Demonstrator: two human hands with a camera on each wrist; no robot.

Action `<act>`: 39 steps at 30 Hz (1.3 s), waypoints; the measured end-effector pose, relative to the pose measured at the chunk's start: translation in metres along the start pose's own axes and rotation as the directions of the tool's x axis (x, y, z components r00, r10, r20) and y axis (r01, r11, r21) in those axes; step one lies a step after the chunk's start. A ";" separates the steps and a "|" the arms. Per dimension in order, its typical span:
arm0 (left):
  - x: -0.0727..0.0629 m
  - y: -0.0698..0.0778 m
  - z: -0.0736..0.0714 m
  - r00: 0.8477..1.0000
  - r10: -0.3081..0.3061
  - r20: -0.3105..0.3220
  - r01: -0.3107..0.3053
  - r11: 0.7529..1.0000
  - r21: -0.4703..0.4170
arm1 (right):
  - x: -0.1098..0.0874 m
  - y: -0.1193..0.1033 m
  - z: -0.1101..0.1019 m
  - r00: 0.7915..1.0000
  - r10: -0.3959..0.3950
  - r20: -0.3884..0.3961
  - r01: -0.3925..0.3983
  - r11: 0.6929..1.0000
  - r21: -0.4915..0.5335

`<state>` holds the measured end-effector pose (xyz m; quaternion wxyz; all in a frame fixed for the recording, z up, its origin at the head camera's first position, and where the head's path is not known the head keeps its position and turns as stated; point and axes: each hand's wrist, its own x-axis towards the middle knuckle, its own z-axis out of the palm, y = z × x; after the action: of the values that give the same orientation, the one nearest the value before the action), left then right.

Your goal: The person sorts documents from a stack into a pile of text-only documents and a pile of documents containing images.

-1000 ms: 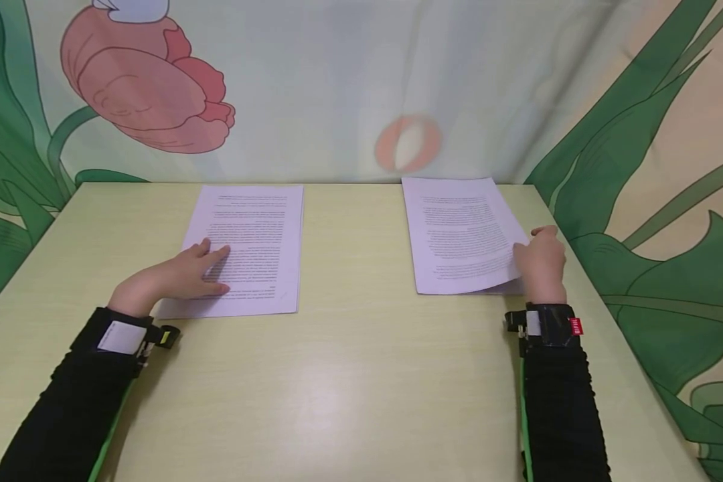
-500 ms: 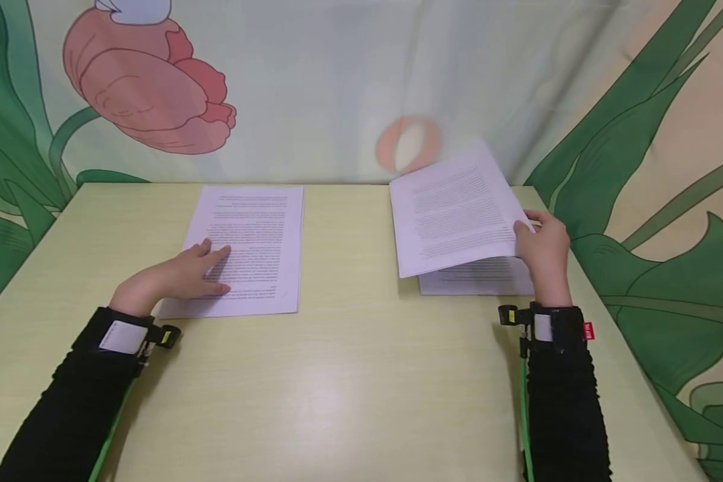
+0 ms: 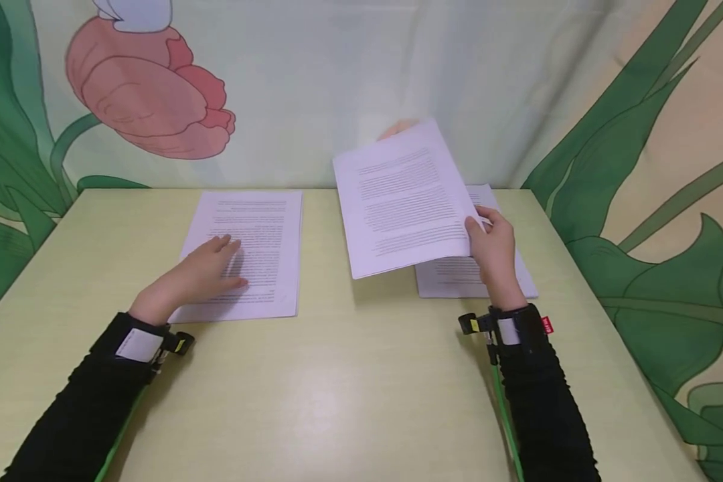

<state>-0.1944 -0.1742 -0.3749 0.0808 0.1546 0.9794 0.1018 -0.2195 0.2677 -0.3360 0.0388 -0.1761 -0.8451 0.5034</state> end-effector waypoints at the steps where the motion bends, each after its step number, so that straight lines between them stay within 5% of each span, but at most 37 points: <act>1: 0.002 0.005 0.000 1.000 0.002 -0.011 -0.002 1.000 -0.018 | 0.000 0.000 0.005 1.000 -0.013 0.004 0.013 1.000 0.013; 7: 0.014 0.034 -0.004 0.995 0.002 -0.098 -0.028 0.964 -0.266 | -0.008 -0.006 0.037 0.995 -0.082 0.055 0.072 0.985 0.159; 11: 0.020 0.052 -0.007 0.986 -0.043 -0.158 -0.038 0.881 -0.472 | -0.016 -0.009 0.052 0.989 -0.101 0.105 0.075 0.970 0.230; 16: 0.024 0.066 -0.010 0.980 -0.090 -0.175 -0.036 0.791 -0.610 | -0.023 -0.009 0.064 0.979 -0.105 0.173 0.046 0.949 0.313; 23: 0.025 0.074 -0.010 0.962 -0.182 -0.203 -0.025 0.681 -0.732 | -0.029 -0.007 0.076 0.969 -0.119 0.215 0.073 0.975 0.212; 28: 0.030 0.075 -0.009 0.953 -0.220 -0.211 0.004 0.701 -0.714 | -0.027 -0.007 0.072 0.954 -0.140 0.265 0.124 0.989 0.076; 39: 0.044 0.074 0.000 0.984 -0.171 -0.055 0.102 0.784 -0.613 | -0.022 0.000 0.059 0.900 -0.132 0.416 0.222 0.959 -0.176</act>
<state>-0.2148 -0.0914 -0.3640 0.0807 0.0436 0.9062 0.4127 -0.2130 0.2111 -0.3628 -0.1085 0.0052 -0.8978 0.4268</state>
